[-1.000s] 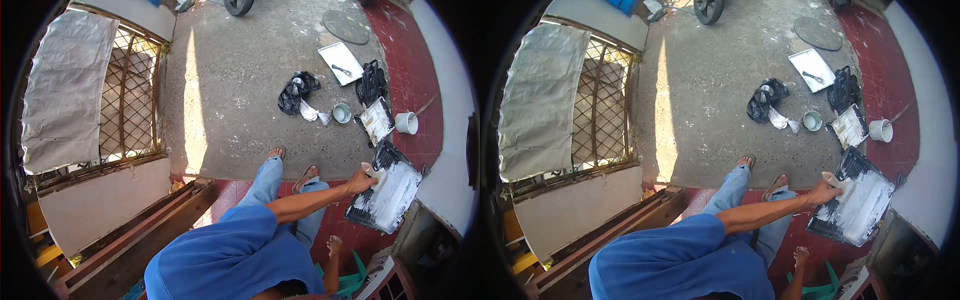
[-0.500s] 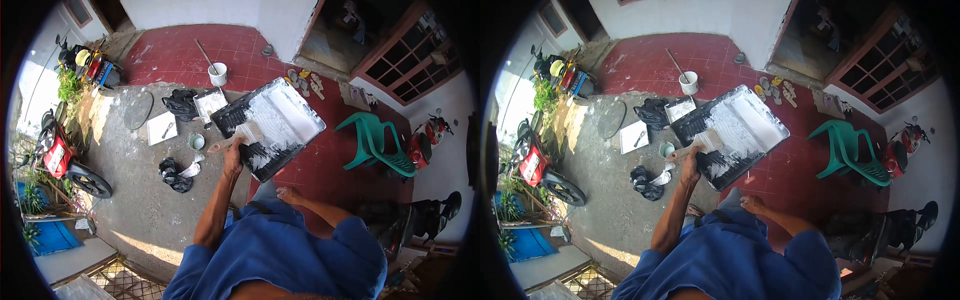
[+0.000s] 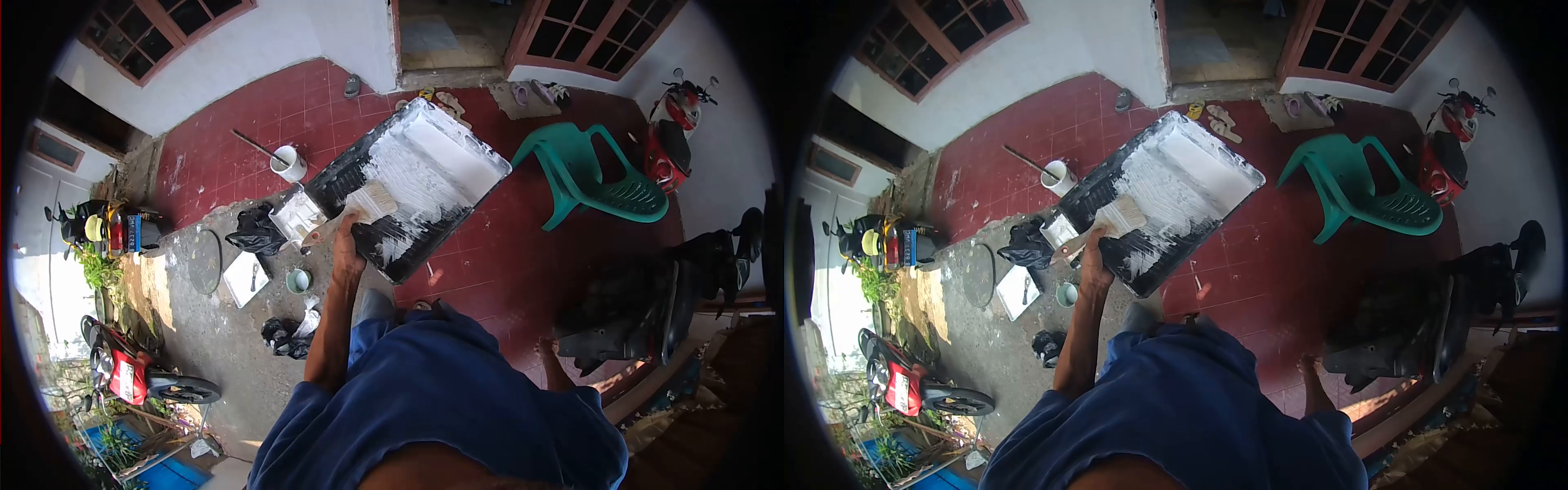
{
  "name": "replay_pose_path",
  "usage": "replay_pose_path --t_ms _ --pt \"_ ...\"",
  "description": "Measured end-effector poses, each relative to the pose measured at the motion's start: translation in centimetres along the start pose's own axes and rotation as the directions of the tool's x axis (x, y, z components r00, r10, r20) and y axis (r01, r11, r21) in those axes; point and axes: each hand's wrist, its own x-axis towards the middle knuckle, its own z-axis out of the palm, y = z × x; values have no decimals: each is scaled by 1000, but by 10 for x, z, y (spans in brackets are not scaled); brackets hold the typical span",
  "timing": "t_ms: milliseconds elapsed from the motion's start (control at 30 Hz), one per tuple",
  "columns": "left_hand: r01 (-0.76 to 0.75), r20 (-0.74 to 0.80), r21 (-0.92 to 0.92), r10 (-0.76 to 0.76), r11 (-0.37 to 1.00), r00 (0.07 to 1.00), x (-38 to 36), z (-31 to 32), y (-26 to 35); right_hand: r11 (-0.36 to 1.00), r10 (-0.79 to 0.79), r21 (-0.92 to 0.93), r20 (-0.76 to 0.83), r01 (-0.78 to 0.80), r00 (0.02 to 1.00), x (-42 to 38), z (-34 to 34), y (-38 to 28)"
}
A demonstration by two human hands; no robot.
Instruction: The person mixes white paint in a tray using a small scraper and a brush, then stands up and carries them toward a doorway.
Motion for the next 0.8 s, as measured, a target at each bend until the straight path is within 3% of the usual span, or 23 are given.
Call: replay_pose_path --t_ms 33,100,133,167,200,233,267,300,367,600,800 --pt "-19 13 10 19 1000 1000 12 7 2 981 -144 -167 -254 104 956 19 -1 20" --pt "-36 8 41 36 999 999 37 20 8 955 -255 -242 -368 173 894 50 -7 47" --pt "-56 22 55 55 997 998 42 12 9 958 -287 -112 -284 265 915 57 4 64" --pt "-19 35 62 17 998 999 57 19 12 920 -138 372 12 124 990 63 5 63" --pt "7 60 67 -11 998 998 72 28 13 690 -143 705 357 -166 923 72 6 66" --pt "-2 55 59 -1 998 998 94 35 9 807 -176 590 259 -11 950 83 38 49" --pt "4 67 59 -8 998 998 108 47 9 941 -217 278 64 191 974 62 80 16" --pt "19 69 71 -24 997 997 123 52 7 969 -246 -9 -70 246 967 43 117 -6" --pt "26 101 67 -32 997 994 150 58 10 945 -312 -132 -97 299 945 4 189 -66" --pt "79 149 44 -85 996 985 259 143 19 909 -409 -117 -72 399 910 -33 302 -225" --pt "74 203 60 -84 995 976 367 225 11 926 -367 -136 -111 352 923 30 326 -312"
